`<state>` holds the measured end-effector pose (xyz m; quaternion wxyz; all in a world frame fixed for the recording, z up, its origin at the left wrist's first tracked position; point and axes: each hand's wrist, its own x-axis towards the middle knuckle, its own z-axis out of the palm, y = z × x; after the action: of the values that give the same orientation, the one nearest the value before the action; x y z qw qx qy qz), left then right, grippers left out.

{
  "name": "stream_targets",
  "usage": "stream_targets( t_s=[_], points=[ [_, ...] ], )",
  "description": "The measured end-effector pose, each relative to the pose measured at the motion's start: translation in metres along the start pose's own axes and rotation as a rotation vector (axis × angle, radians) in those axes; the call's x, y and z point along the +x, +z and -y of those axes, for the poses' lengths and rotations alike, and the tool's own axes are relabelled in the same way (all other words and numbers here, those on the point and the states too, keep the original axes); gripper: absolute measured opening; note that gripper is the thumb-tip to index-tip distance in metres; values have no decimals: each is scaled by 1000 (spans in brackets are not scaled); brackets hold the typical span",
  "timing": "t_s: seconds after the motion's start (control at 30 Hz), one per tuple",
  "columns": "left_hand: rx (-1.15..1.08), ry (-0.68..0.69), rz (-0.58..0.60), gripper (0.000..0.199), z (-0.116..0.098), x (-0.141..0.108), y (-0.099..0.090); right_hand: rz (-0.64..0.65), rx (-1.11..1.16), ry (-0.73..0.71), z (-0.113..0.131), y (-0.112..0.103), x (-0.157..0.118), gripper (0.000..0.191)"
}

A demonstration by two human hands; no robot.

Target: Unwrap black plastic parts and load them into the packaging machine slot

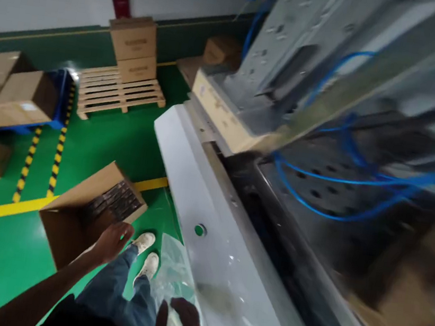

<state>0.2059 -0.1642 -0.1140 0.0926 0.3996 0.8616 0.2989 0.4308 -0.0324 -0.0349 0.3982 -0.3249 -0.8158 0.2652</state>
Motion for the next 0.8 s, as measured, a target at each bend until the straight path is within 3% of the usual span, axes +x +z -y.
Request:
stream_targets(
  t_s=[0.17,0.27,0.37,0.47,0.53,0.67,0.8],
  points=[
    [129,-216,96,36,39,-98,12,599,301,-23,-17,69,-32,19],
    [148,-329,107,34,56,-147,15,753,276,11,-36,95,-60,25],
    [146,-432,67,34,76,-176,18,861,226,-9,-57,117,-91,30],
    [142,-526,0,35,108,-187,25,926,206,-3,-72,148,-121,36],
    [133,-580,-33,37,139,-186,32,979,214,54,-78,181,-137,41],
    [99,-689,-31,39,219,-175,55,1094,188,211,-82,280,-164,59],
    [45,-818,50,44,313,-157,85,1177,105,197,-93,385,-199,69]
  ],
)
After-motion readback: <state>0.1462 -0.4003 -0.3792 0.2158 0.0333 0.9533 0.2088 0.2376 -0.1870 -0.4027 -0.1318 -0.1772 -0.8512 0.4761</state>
